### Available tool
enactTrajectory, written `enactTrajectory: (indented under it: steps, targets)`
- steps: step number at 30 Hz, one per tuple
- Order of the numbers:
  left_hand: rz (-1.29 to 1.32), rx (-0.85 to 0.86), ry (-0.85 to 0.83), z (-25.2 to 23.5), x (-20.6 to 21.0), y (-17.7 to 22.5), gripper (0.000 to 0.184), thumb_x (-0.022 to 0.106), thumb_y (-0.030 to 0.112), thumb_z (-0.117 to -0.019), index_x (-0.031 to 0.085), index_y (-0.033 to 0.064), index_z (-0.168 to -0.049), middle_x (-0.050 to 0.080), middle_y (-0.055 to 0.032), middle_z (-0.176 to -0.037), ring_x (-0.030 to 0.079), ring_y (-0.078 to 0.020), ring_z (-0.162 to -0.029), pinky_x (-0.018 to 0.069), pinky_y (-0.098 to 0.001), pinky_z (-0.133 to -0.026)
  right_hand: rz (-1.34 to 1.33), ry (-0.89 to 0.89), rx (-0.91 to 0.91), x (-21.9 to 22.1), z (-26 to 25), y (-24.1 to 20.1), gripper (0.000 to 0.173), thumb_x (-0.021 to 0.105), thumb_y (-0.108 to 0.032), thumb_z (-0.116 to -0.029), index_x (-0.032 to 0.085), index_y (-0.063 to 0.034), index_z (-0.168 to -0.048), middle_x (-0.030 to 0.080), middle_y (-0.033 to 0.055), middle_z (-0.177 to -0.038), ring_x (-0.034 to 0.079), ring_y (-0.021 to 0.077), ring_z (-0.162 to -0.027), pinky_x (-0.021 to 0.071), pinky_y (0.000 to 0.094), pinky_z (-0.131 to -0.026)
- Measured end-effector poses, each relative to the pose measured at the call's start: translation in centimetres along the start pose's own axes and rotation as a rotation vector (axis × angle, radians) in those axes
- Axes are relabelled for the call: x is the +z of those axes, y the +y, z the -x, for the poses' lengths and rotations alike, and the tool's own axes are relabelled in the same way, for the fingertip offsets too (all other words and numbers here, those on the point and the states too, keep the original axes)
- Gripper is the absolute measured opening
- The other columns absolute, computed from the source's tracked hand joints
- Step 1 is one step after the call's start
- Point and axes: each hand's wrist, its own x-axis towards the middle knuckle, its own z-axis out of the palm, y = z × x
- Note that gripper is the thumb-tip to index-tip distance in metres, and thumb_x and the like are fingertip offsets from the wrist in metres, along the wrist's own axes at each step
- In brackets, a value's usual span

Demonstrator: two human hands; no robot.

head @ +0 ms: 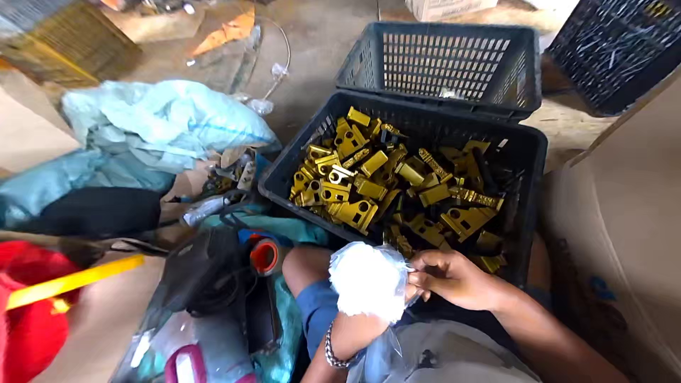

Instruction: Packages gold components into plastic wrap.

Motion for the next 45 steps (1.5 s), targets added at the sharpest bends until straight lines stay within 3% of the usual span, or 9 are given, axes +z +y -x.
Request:
enactTrajectory:
  steps: [17, 22, 26, 31, 35, 38, 40, 42, 45]
  targets:
    - [0.067, 0.018, -0.144, -0.6, -1.2, 0.7, 0.047, 0.077, 0.008, -0.0868, 0.060, -0.0103, -0.127, 0.070, -0.0040, -0.120, 0.061, 0.0020, -0.115, 0.0490, -0.0190, -0.103, -0.178, 0.130, 0.140, 1.8, -0.6, -0.2, 0.026, 0.054, -0.020, -0.1057, 0.057, -0.0176, -0.080, 0.051, -0.0166, -0.061, 0.047, -0.0070, -0.049, 0.0421, 0.0125, -0.046]
    - [0.055, 0.055, -0.109, -1.1, -2.7, -0.2, 0.061, 0.080, 0.011, -0.0849, 0.054, -0.0129, -0.135, 0.067, -0.0064, -0.129, 0.060, 0.0011, -0.119, 0.0473, -0.0201, -0.107, -0.319, -0.107, 0.151, 0.5, -0.6, -0.4, 0.020, 0.064, -0.003, -0.0964, 0.066, -0.0034, -0.117, 0.073, -0.0055, -0.102, 0.072, 0.0059, -0.089, 0.0623, 0.0263, -0.082]
    - [0.141, 0.099, -0.210, -1.1, -2.8, -1.1, 0.059, 0.080, 0.009, -0.0844, 0.056, -0.0101, -0.134, 0.068, -0.0065, -0.126, 0.062, -0.0028, -0.117, 0.0505, -0.0241, -0.105, -0.297, -0.197, 0.127, 0.1, -1.1, 0.1, 0.010, 0.064, -0.007, -0.0977, 0.069, -0.0142, -0.095, 0.071, -0.0132, -0.083, 0.066, -0.0031, -0.071, 0.0567, 0.0159, -0.064]
    - [-0.224, 0.038, 0.333, -1.2, -6.6, -3.5, 0.053, 0.081, 0.023, -0.0831, 0.061, -0.0102, -0.119, 0.071, -0.0100, -0.101, 0.070, -0.0110, -0.090, 0.0599, -0.0311, -0.084, -0.172, 0.063, 0.131, 2.0, -0.9, 1.4, 0.038, 0.087, -0.021, -0.0771, 0.053, -0.0226, -0.062, 0.054, -0.0176, -0.062, 0.048, -0.0100, -0.054, 0.0396, 0.0091, -0.050]
    - [0.195, 0.026, -0.155, 2.0, -2.8, -0.7, 0.034, 0.083, 0.016, -0.0817, 0.071, 0.0126, -0.114, 0.074, 0.0128, -0.106, 0.065, 0.0080, -0.102, 0.0552, -0.0169, -0.091, 0.152, 0.034, -0.237, 4.3, -1.0, 1.3, 0.029, 0.085, -0.022, -0.0736, 0.063, -0.0033, -0.073, 0.069, 0.0022, -0.074, 0.064, -0.0039, -0.074, 0.0528, 0.0133, -0.067]
    - [-0.035, 0.098, 0.053, 2.4, -3.0, -1.8, 0.026, 0.080, 0.020, -0.0861, 0.071, 0.0035, -0.104, 0.073, 0.0073, -0.095, 0.064, 0.0088, -0.094, 0.0543, -0.0147, -0.087, 0.108, 0.056, -0.234, 1.0, -2.1, 0.8, 0.041, 0.085, -0.026, -0.0822, 0.050, -0.0151, -0.065, 0.054, -0.0116, -0.063, 0.049, -0.0090, -0.061, 0.0396, 0.0106, -0.055]
    - [-0.172, 0.090, 0.235, 1.7, -3.5, -2.5, 0.031, 0.079, 0.018, -0.0856, 0.068, -0.0039, -0.105, 0.072, 0.0012, -0.095, 0.065, 0.0040, -0.092, 0.0553, -0.0179, -0.087, 0.391, 0.181, 0.029, -2.9, -3.2, 0.5, 0.034, 0.080, -0.030, -0.0878, 0.060, -0.0074, -0.073, 0.060, -0.0043, -0.067, 0.057, 0.0012, -0.061, 0.0496, 0.0203, -0.058]
    - [-0.155, 0.121, 0.348, 0.8, -3.7, -3.0, 0.034, 0.077, 0.013, -0.0844, 0.065, -0.0081, -0.108, 0.072, -0.0027, -0.100, 0.067, -0.0017, -0.096, 0.0562, -0.0219, -0.090, 0.728, 0.087, 0.533, -5.6, -5.6, 1.1, 0.045, 0.059, -0.035, -0.1050, 0.066, 0.0090, -0.115, 0.069, 0.0256, -0.106, 0.068, 0.0351, -0.099, 0.0537, 0.0498, -0.091]
    - [-0.145, 0.148, 0.447, -0.5, -3.6, -2.8, 0.031, 0.076, 0.012, -0.0871, 0.065, -0.0088, -0.108, 0.072, -0.0030, -0.099, 0.068, -0.0031, -0.095, 0.0564, -0.0218, -0.088, 0.882, -0.031, 0.933, -5.3, -7.5, 4.7, 0.067, 0.035, -0.045, -0.1108, 0.036, 0.0073, -0.152, 0.045, 0.0335, -0.149, 0.048, 0.0481, -0.137, 0.0368, 0.0618, -0.113]
